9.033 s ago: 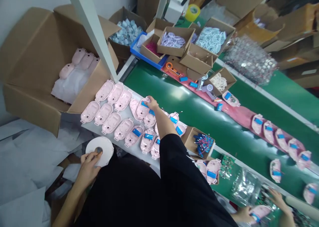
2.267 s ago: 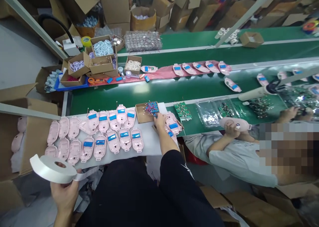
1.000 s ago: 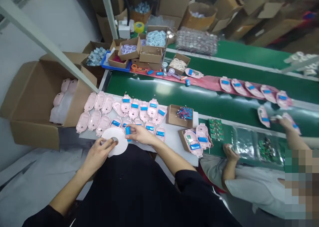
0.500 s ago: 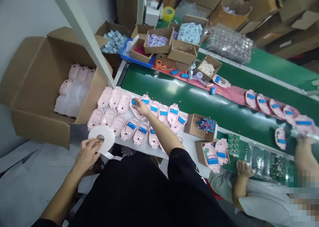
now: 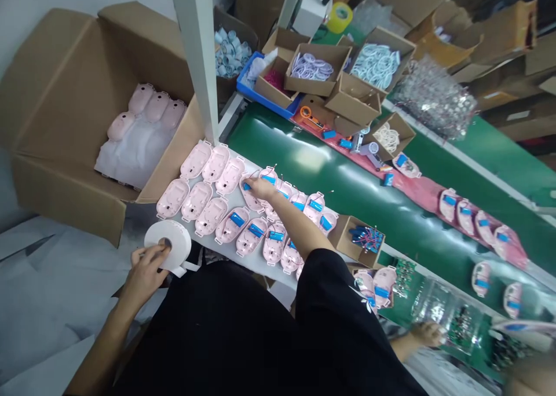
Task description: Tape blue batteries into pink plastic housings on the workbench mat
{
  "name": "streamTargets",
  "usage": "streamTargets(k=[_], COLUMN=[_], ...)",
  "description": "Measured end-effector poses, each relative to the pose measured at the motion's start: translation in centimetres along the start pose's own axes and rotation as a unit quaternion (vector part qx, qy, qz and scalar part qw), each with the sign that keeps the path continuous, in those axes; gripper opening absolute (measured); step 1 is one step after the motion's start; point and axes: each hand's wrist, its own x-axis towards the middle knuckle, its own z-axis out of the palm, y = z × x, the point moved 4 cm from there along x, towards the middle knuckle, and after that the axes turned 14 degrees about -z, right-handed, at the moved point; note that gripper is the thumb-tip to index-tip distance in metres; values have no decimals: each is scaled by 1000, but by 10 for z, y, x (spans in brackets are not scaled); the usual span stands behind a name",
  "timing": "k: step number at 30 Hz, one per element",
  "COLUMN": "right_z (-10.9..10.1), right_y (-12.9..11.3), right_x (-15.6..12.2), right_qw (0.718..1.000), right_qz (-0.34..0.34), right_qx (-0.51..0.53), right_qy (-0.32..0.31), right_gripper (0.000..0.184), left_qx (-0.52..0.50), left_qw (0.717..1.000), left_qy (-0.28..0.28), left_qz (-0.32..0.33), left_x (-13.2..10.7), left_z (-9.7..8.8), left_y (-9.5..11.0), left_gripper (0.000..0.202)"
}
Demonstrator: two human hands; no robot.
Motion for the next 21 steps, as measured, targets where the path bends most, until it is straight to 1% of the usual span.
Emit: streamTargets(k=[5,9,11,14,15,16,18,21], right_z=[4,6,6,7,8,9,10,14], right_y=[1,-6,-11,-14,-15,-17,-21,-26], right_x=[-1,3,7,12,14,15,15,8], right_qw=[1000,1000,999,991,987,986,988,988], right_qz=[-7,1,33,131,152,159,144,138], right_qx=[-1,9,20,39,45,49,55,60], right_qy=[-17,-14,-5,11,13,14,15,19], right_gripper=[50,47,45,46,47,47,46,48], left_qx=[-5,-17,-17,-21,-24,-28,-34,-40], left_qw=[1000,1000,1000,999,999,999,999,999], left_qy=[8,12,18,31,30,27,10,-11], left_qz=[-11,-13,-15,-11,-8,-5,-2,-10], left_x=[3,7,10,14,15,16,16,16], left_z=[1,2,3,4,5,7,10,18], left_y=[3,10,15,23,24,25,25,25], left_gripper=[41,42,41,39,39,39,41,42])
